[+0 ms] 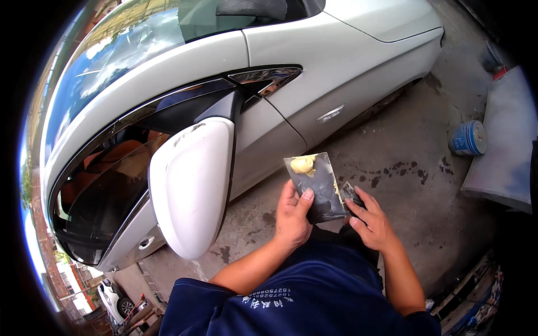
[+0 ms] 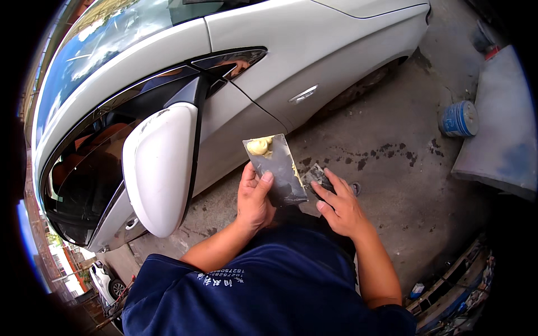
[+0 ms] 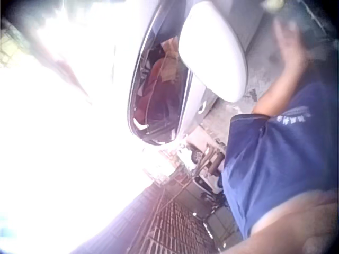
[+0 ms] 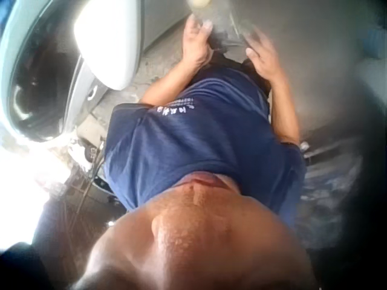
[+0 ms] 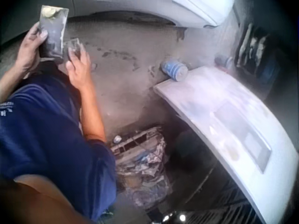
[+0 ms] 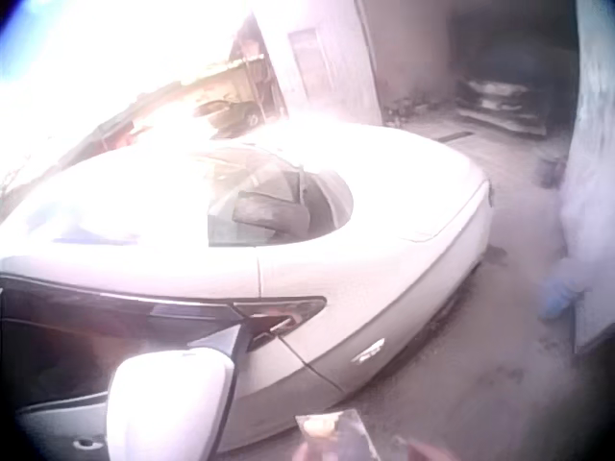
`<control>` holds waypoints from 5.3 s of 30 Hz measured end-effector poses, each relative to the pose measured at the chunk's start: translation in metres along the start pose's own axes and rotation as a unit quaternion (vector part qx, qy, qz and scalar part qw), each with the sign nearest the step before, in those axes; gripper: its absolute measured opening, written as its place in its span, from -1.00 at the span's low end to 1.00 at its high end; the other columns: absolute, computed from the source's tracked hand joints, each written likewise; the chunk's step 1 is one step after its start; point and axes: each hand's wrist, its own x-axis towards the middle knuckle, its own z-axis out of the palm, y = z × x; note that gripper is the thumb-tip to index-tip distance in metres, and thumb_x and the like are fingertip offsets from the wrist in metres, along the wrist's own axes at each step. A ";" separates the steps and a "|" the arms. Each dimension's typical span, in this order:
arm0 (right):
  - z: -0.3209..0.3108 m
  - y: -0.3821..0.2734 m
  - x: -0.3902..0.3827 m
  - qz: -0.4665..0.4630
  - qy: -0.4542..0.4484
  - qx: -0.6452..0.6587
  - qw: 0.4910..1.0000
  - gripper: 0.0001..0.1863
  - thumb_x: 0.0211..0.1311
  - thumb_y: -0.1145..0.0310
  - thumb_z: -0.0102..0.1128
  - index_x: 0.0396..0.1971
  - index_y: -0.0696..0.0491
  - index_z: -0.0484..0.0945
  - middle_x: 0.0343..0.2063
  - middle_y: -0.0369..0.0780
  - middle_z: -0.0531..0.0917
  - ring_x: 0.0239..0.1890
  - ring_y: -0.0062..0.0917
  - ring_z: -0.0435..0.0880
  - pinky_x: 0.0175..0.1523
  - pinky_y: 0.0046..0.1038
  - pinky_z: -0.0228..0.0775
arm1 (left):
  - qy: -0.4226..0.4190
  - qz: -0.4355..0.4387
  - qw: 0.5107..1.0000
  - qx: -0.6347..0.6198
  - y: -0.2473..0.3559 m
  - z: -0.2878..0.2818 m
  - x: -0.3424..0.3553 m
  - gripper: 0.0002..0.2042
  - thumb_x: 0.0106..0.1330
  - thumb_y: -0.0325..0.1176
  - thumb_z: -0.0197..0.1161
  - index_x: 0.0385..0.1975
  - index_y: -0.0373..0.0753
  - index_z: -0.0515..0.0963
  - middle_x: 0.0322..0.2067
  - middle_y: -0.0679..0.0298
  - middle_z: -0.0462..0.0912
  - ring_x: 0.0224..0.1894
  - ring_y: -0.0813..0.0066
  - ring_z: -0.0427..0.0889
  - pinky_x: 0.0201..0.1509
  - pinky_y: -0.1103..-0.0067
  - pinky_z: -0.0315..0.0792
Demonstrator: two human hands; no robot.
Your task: The person applies a yellow body filler to the side of a white car using a metal spreader. They repeatedly scoop filler from the spreader and smooth it onto the car door and rear quarter panel, then inspect the surface by hand.
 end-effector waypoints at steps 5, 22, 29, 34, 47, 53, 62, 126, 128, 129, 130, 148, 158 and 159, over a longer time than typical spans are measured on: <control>-0.075 0.043 -0.056 0.189 0.168 0.426 0.869 -0.52 0.37 0.27 -0.02 0.23 0.13 0.31 0.14 -0.06 0.44 0.02 -0.36 0.55 -0.02 -0.40 0.52 | -0.072 -0.037 0.997 0.014 -0.032 0.075 0.004 -0.63 0.33 -0.46 0.14 0.11 -0.25 0.29 0.01 0.19 0.50 0.06 0.40 0.48 0.19 0.36 0.35; -0.271 0.132 -0.239 0.017 0.273 0.651 0.708 -0.62 0.31 0.31 0.13 0.03 0.21 0.43 -0.10 -0.21 0.60 -0.09 -0.54 0.60 -0.01 -0.48 0.46 | -0.376 -0.402 0.830 0.094 -0.209 0.360 -0.041 -0.69 0.30 -0.47 0.17 0.03 -0.22 0.34 -0.11 0.21 0.57 -0.06 0.43 0.58 0.07 0.41 0.48; -0.294 0.122 -0.304 0.029 0.509 0.476 0.716 -0.63 0.30 0.39 0.11 0.05 0.25 0.40 -0.12 -0.18 0.61 -0.05 -0.56 0.57 0.04 -0.48 0.42 | -0.443 -0.191 0.871 0.091 -0.262 0.426 -0.024 -0.65 0.38 -0.50 0.04 0.16 -0.21 0.29 0.04 0.25 0.48 0.07 0.45 0.47 0.19 0.42 0.36; -0.320 0.120 -0.276 0.169 0.594 0.211 0.758 -0.40 0.24 0.52 0.18 0.25 0.26 0.19 -0.12 -0.17 0.63 -0.08 -0.62 0.56 0.08 -0.57 0.34 | -0.542 -0.233 0.806 0.052 -0.300 0.466 0.000 -0.58 0.42 -0.48 -0.04 0.27 -0.19 0.21 0.17 0.25 0.38 0.20 0.39 0.37 0.31 0.35 0.22; -0.383 0.139 -0.284 0.153 0.719 0.148 0.662 -0.39 0.25 0.52 0.17 0.28 0.24 0.20 0.02 -0.17 0.55 0.01 -0.66 0.49 0.11 -0.60 0.32 | -0.796 -0.131 0.488 0.332 -0.365 0.551 0.045 -0.63 0.41 -0.47 0.03 0.20 -0.29 0.34 -0.03 0.17 0.52 0.02 0.42 0.48 0.13 0.55 0.32; -0.371 0.161 -0.315 0.141 0.740 0.236 0.613 -0.40 0.25 0.55 0.16 0.27 0.28 0.19 0.17 -0.12 0.43 0.17 -0.56 0.40 0.25 -0.51 0.22 | -0.849 -0.064 0.333 0.404 -0.379 0.596 0.021 -0.63 0.35 -0.49 0.09 0.16 -0.26 0.39 -0.11 0.03 0.59 -0.10 0.22 0.59 0.01 0.51 0.41; -0.373 0.194 -0.416 0.048 0.719 0.298 0.626 -0.44 0.25 0.58 0.13 0.27 0.15 0.26 0.02 -0.19 0.55 0.01 -0.62 0.52 0.14 -0.51 0.35 | -0.738 -0.201 0.435 0.474 -0.450 0.599 -0.002 -0.66 0.35 -0.56 -0.02 0.13 -0.39 0.37 -0.09 0.27 0.58 -0.07 0.55 0.51 0.06 0.63 0.36; -0.598 0.203 -0.214 -0.023 0.281 -0.095 0.955 -0.66 0.19 0.34 0.18 0.00 -0.07 0.58 -0.53 -0.16 0.56 -0.52 -0.25 0.55 -0.39 -0.33 0.42 | -0.283 -0.534 0.741 0.293 -0.405 0.625 0.092 -0.26 0.32 0.37 -0.30 -0.02 -0.24 0.48 -0.20 0.18 0.59 -0.20 0.34 0.59 -0.16 0.45 0.53; -0.624 0.226 -0.215 -0.075 0.436 -0.067 0.894 -0.66 0.24 0.36 0.14 0.02 0.06 0.55 -0.39 -0.11 0.65 -0.41 -0.34 0.64 -0.26 -0.40 0.48 | -0.382 -0.396 0.818 0.170 -0.411 0.629 0.091 -0.20 0.28 0.41 -0.34 0.05 -0.26 0.43 -0.13 0.16 0.56 -0.16 0.34 0.57 -0.18 0.42 0.52; -0.634 0.237 -0.222 -0.028 0.435 -0.017 0.900 -0.65 0.26 0.36 0.13 0.04 0.10 0.53 -0.30 -0.08 0.66 -0.31 -0.38 0.66 -0.19 -0.43 0.48 | -0.375 -0.387 0.831 0.136 -0.417 0.627 0.100 -0.20 0.29 0.40 -0.34 0.07 -0.26 0.40 -0.11 0.15 0.55 -0.16 0.33 0.56 -0.19 0.42 0.52; -0.633 0.253 -0.225 0.021 0.424 0.051 0.904 -0.64 0.28 0.35 0.11 0.05 0.14 0.51 -0.22 -0.05 0.67 -0.22 -0.43 0.68 -0.11 -0.47 0.48 | -0.353 -0.378 0.849 0.110 -0.417 0.618 0.110 -0.21 0.29 0.40 -0.33 0.10 -0.27 0.38 -0.08 0.15 0.53 -0.16 0.33 0.56 -0.21 0.41 0.52; -0.630 0.319 -0.205 0.027 -0.010 0.439 0.898 -0.62 0.41 0.39 -0.08 0.18 0.08 0.42 -0.07 -0.30 0.60 -0.08 -0.72 0.50 0.07 -0.63 0.31 | -0.011 -0.178 0.981 0.073 -0.443 0.663 0.051 -0.43 0.38 0.20 -0.11 -0.18 -0.28 0.49 -0.48 0.23 0.52 -0.43 0.47 0.54 -0.42 0.58 0.46; -0.564 0.250 -0.189 0.054 -0.118 0.325 0.937 -0.65 0.32 0.41 -0.01 0.07 0.16 0.51 -0.09 -0.21 0.64 -0.05 -0.61 0.55 0.10 -0.58 0.33 | -0.001 0.047 0.959 0.281 -0.353 0.576 -0.002 -0.51 0.40 0.01 0.05 0.20 -0.15 0.40 -0.20 0.34 0.50 -0.21 0.56 0.39 -0.10 0.59 0.36; -0.547 0.241 -0.191 0.036 -0.116 0.308 0.944 -0.65 0.32 0.41 -0.01 0.07 0.16 0.51 -0.08 -0.20 0.64 -0.04 -0.60 0.55 0.10 -0.58 0.33 | 0.008 0.055 0.963 0.265 -0.347 0.565 -0.010 -0.52 0.40 0.00 0.05 0.20 -0.15 0.40 -0.21 0.35 0.50 -0.22 0.55 0.39 -0.10 0.59 0.37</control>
